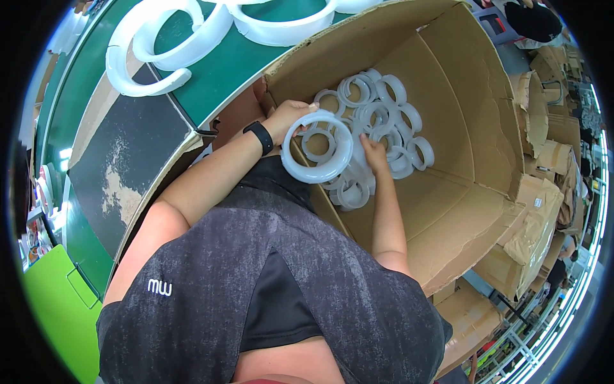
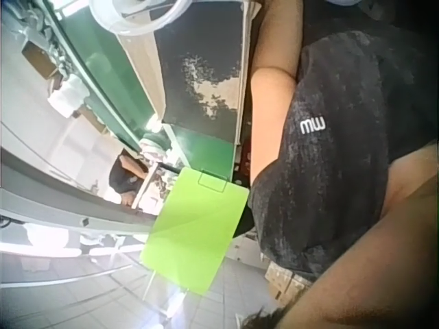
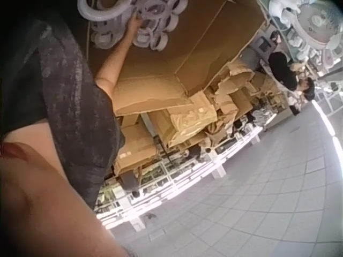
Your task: The person assembles circular LED lighting components by hand, fitting plastic casings and other assembly parts into circular light frames at an assembly line station.
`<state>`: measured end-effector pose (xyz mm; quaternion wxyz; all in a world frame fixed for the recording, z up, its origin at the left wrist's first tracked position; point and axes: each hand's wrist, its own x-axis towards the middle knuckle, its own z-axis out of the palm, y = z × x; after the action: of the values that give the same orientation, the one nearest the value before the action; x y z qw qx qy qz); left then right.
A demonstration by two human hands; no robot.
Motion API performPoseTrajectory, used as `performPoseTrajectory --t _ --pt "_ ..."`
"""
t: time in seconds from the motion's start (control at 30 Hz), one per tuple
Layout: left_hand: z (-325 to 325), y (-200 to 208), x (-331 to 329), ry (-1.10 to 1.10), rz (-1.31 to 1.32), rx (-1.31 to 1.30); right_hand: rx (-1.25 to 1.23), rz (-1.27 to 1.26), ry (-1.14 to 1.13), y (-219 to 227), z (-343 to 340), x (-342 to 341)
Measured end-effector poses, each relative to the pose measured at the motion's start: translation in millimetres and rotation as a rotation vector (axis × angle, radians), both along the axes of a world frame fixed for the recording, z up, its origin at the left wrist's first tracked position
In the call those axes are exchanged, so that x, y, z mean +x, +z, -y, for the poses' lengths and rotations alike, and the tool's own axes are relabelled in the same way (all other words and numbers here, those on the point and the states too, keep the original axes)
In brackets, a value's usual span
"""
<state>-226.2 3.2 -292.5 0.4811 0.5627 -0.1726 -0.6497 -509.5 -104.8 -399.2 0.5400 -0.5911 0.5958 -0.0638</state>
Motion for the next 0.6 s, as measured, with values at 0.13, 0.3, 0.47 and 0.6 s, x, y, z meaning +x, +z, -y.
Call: performPoseTrajectory --t 0.13,0.3,0.47,0.6 --pt "4 0 -11 -0.328 0.014 -0.069 0.214 0.412 0.23 93 25 28" --pt "2 3 -6 -0.243 0.144 -0.06 -0.167 0.294 0.487 144 1 57" --pt "8 20 -7 -0.146 0.076 -0.06 -0.193 0.372 0.318 124 -5 60" --pt "6 17 -4 -0.149 0.101 -0.073 0.492 0.635 0.161 121 -13 59"
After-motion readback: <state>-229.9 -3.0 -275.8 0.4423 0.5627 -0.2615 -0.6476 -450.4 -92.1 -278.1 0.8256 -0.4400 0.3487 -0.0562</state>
